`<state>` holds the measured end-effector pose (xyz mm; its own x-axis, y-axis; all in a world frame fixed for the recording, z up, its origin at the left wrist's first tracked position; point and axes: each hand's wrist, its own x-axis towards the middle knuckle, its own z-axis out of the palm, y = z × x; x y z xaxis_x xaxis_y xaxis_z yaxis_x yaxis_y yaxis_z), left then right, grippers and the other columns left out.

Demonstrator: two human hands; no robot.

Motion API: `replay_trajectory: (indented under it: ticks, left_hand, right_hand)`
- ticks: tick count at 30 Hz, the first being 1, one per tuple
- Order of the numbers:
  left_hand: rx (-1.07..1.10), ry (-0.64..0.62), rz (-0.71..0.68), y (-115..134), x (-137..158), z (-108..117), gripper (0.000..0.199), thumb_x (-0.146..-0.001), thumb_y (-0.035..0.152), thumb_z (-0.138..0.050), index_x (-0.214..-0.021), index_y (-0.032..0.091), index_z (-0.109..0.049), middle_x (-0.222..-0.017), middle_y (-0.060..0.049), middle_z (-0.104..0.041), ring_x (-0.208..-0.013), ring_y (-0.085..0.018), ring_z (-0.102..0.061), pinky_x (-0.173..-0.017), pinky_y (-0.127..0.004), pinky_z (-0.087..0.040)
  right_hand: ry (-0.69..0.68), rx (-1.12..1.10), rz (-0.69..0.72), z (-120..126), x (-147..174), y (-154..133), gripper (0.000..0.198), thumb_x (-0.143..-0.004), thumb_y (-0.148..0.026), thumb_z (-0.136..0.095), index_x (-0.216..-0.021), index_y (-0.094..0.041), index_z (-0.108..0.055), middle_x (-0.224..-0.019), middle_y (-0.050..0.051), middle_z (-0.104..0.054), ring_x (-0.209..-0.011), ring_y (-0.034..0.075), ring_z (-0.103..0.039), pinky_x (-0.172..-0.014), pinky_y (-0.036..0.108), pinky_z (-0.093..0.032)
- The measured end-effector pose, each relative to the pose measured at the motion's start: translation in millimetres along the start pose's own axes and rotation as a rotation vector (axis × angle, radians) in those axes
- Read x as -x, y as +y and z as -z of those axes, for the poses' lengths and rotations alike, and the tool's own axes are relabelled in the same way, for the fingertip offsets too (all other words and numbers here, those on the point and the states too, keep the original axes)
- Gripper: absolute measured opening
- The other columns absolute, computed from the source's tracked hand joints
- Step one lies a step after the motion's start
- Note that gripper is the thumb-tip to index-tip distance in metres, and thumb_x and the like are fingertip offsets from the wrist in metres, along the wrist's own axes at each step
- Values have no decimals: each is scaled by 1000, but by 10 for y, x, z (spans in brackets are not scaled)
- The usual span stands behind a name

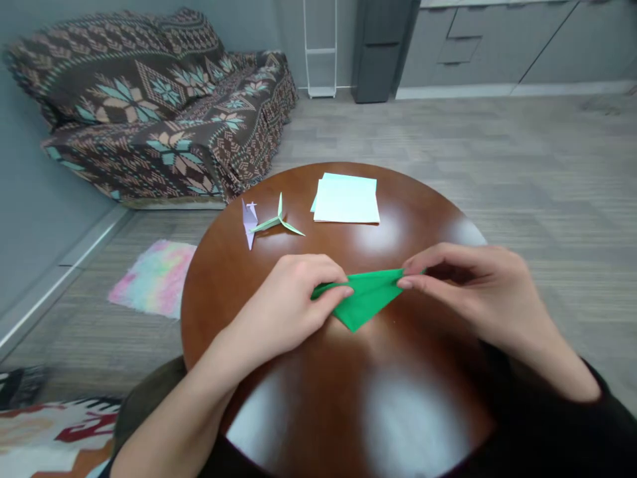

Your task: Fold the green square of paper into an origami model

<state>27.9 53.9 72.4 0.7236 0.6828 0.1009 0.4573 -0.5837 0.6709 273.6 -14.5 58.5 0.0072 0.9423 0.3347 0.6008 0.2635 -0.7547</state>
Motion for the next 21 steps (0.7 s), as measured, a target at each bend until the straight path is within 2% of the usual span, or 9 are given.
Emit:
replay_trajectory:
  ticks: [6,9,11,14,18,21]
  left_hand:
    - [-44,30,46,-81,-8,74,11,-90,15,-70,-82,18,-77,-90,-1,-77,-81,-16,-68,-75,-28,-46]
    - [0,71,60,-86,-21,40,10,-88,14,-71,-81,18,-77,-93,-1,-78,-84,-17,-70,-79,-28,-47]
    - [37,95,63,-78,-25,8,10,-87,13,-72,-79,18,-77,-92,-1,-78,-83,-16,-70,-79,-28,-48]
    - [99,106,64,-46,-17,-43,10,-85,13,-74,-77,18,-76,-89,1,-78,-79,-14,-69,-77,-27,-48]
    - [168,109,116,22,5,-92,5,-84,18,-76,-79,18,-76,-83,2,-77,-74,-14,-68,-70,-26,-48]
    - [235,139,176,64,13,-108,11,-86,27,-76,-80,18,-77,-75,2,-76,-70,-15,-67,-66,-26,-48]
  right_hand:
    - [24,-280,-212,-76,-50,115,16,-78,-30,-89,-76,-21,-75,-80,3,-81,-69,16,-73,-62,22,-56]
    - [58,-564,-326,-178,-69,142,28,-75,-30,-92,-95,-23,-74,-87,1,-81,-78,17,-76,-72,24,-59]
    - [-48,-675,-405,-255,-62,133,37,-72,-30,-94,-103,-24,-74,-90,1,-81,-80,17,-75,-74,25,-59]
    - [-150,-673,-453,-348,-24,93,27,-72,-32,-93,-90,-20,-76,-80,0,-77,-71,14,-69,-66,23,-55]
    - [-102,-645,-441,-404,18,61,23,-75,-37,-91,-82,-20,-77,-76,0,-74,-68,14,-64,-62,23,-52]
    - [-65,-638,-433,-418,24,63,23,-74,-38,-92,-81,-21,-78,-75,1,-75,-67,14,-64,-62,24,-52]
